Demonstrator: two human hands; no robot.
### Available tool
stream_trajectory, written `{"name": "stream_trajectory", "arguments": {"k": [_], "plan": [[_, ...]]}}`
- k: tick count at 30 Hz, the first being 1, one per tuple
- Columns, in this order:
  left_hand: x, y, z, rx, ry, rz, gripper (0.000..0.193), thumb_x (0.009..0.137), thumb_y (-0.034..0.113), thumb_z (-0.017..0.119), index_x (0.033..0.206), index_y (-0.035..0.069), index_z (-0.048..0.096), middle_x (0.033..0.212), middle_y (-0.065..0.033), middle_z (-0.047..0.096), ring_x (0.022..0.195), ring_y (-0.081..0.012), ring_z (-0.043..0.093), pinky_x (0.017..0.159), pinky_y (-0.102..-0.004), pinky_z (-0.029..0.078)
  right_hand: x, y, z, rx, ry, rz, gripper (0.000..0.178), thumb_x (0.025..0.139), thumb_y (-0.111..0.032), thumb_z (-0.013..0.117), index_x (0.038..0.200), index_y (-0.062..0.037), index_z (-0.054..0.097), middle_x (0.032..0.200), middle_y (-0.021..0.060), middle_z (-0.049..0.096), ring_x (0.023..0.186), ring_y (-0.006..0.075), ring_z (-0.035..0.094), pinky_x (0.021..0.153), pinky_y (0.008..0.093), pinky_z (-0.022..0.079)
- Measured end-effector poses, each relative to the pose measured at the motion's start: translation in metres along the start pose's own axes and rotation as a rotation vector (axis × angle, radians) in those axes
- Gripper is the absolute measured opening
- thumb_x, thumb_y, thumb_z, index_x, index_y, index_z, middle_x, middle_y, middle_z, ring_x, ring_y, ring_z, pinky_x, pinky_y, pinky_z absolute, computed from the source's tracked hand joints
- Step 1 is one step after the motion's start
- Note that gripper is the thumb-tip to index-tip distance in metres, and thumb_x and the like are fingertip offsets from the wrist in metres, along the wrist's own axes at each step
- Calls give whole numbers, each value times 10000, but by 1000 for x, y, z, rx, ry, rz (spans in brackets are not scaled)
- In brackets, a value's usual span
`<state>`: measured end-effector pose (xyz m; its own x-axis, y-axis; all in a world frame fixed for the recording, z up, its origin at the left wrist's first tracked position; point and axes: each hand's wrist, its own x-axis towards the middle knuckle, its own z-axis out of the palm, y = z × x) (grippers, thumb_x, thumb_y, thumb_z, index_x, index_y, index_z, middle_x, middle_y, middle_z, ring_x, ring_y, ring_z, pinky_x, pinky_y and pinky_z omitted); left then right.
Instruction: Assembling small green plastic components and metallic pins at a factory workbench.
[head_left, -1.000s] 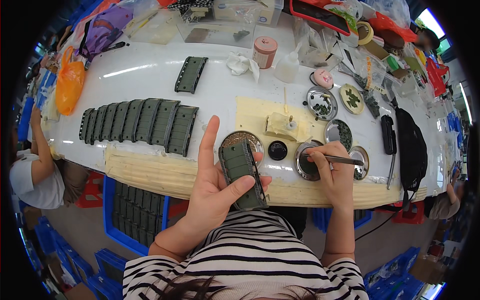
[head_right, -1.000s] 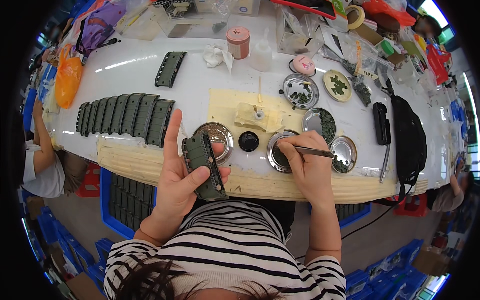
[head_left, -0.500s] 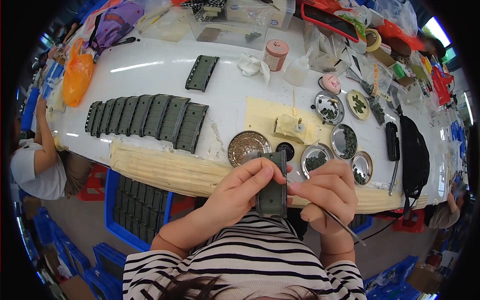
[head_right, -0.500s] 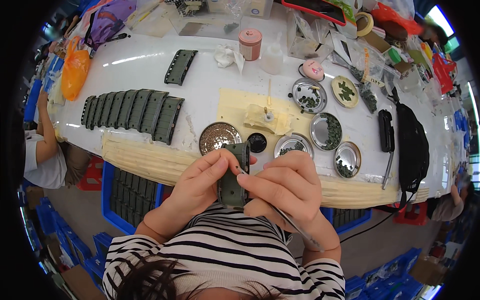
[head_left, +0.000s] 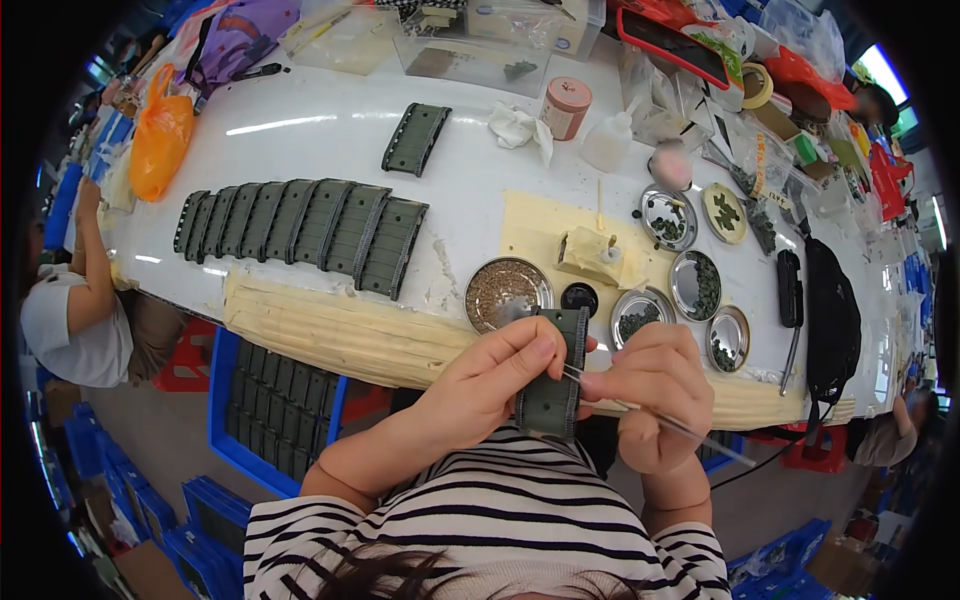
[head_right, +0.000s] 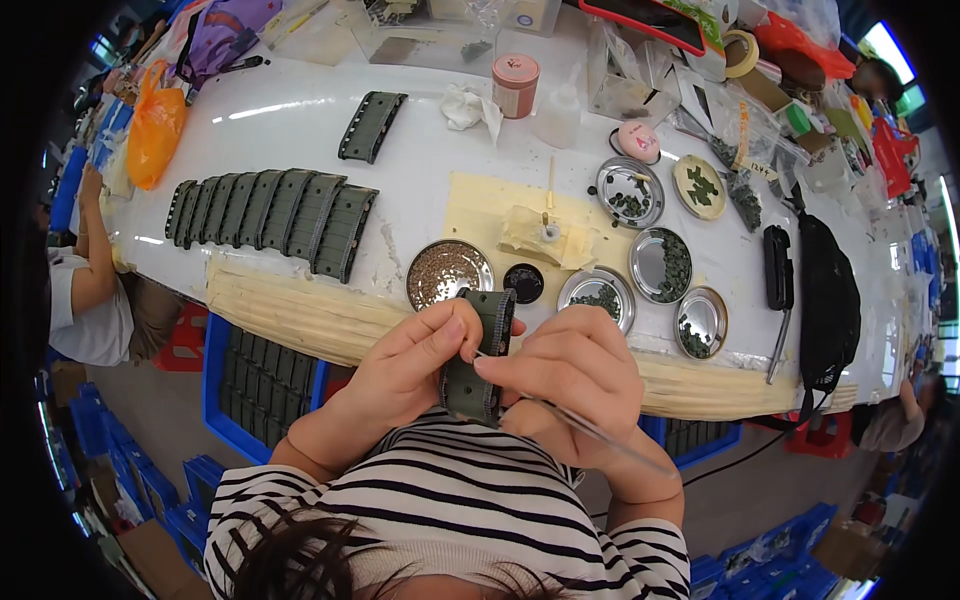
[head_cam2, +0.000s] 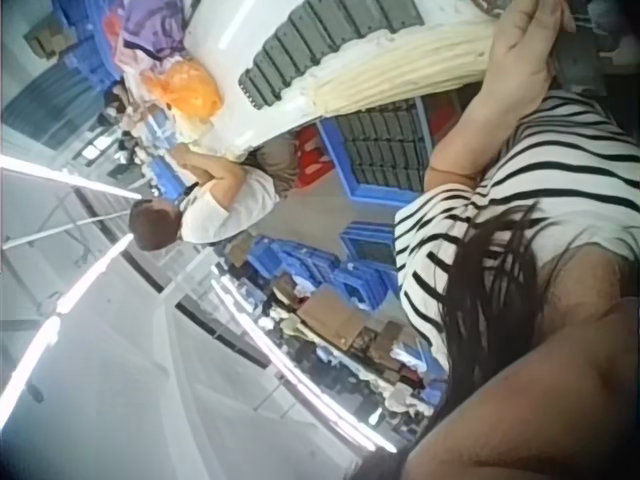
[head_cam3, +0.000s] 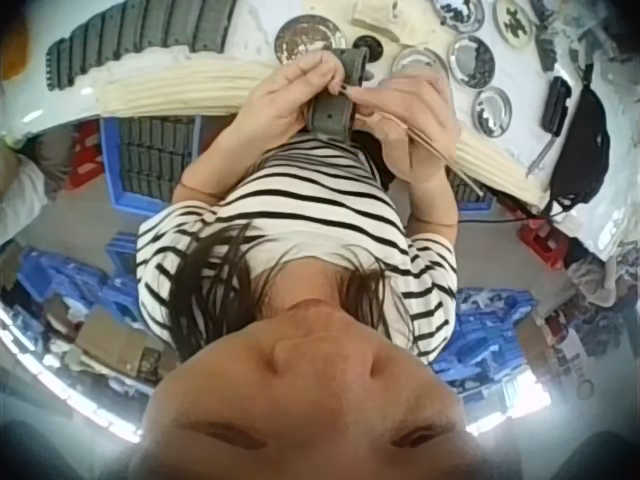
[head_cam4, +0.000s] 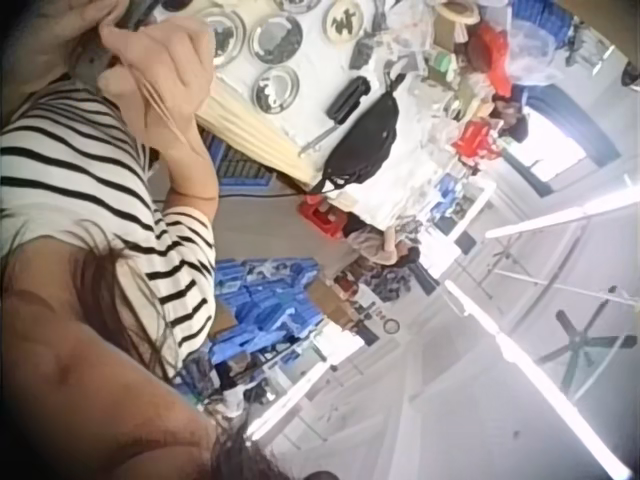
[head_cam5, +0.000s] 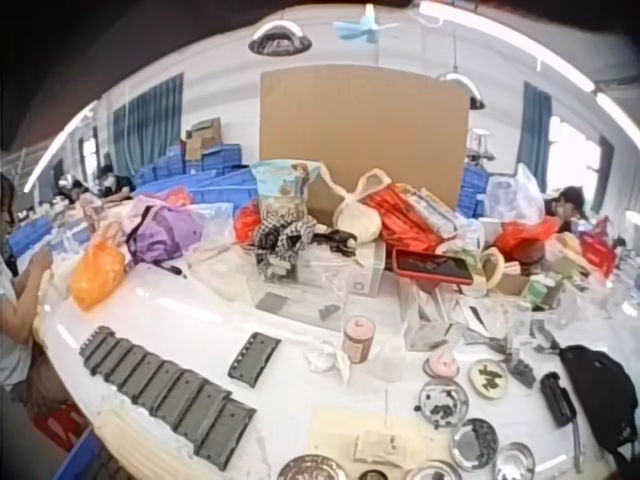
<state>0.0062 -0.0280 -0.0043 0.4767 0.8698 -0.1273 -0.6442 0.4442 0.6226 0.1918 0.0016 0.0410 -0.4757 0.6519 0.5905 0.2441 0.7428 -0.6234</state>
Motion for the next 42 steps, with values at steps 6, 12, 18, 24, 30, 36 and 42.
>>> {"name": "stream_trajectory", "arguments": {"k": [6, 12, 18, 24, 30, 36, 42], "plan": [[1, 1, 1, -75, -63, 4, 277, 1034, 277, 361, 915, 44, 452, 1005, -167, 632, 955, -218, 646, 843, -347, 546, -4, 13, 7, 284, 47, 210, 216, 896, -165, 538, 911, -25, 702, 695, 30, 613, 728, 192, 502, 728, 311, 405], [0, 2, 4, -81, -28, 0, 276, 1034, 277, 359, 922, 43, 454, 991, -145, 618, 974, -212, 639, 853, -354, 546, -6, 15, 10, 300, 67, 221, 218, 899, -165, 534, 905, -27, 704, 724, 35, 625, 733, 194, 501, 728, 312, 406], [1, 0, 4, -69, -19, 20, 275, 1035, 275, 357, 932, 39, 455, 980, -124, 600, 963, -199, 631, 849, -358, 548, -5, 16, 11, 289, 65, 196, 212, 896, -161, 541, 896, -25, 704, 757, 38, 642, 737, 201, 505, 738, 316, 418], [1, 1, 4, -74, -22, 27, 270, 1036, 265, 352, 935, 36, 455, 983, -127, 598, 969, -198, 626, 855, -361, 544, -4, 14, 11, 267, 85, 180, 202, 884, -143, 540, 890, -23, 702, 770, 50, 643, 740, 211, 511, 745, 316, 430], [0, 1, 2, -78, -43, 34, 272, 1037, 266, 351, 936, 36, 455, 987, -130, 600, 971, -200, 627, 852, -358, 542, -4, 15, 11, 256, 70, 182, 194, 870, -142, 550, 892, -23, 701, 767, 52, 640, 737, 215, 519, 745, 321, 439], [0, 1, 2, -79, -35, 33, 273, 1036, 267, 355, 932, 36, 454, 984, -125, 596, 956, -195, 624, 849, -357, 542, -3, 14, 11, 254, 70, 186, 197, 878, -153, 552, 890, -25, 702, 768, 52, 640, 741, 216, 522, 749, 324, 441], [0, 1, 3, -87, -28, 40, 277, 1035, 271, 358, 926, 36, 456, 998, -118, 581, 956, -182, 612, 850, -353, 542, -4, 14, 13, 248, 75, 168, 203, 891, -182, 568, 896, -30, 703, 785, 50, 646, 752, 221, 528, 756, 325, 444]]}}
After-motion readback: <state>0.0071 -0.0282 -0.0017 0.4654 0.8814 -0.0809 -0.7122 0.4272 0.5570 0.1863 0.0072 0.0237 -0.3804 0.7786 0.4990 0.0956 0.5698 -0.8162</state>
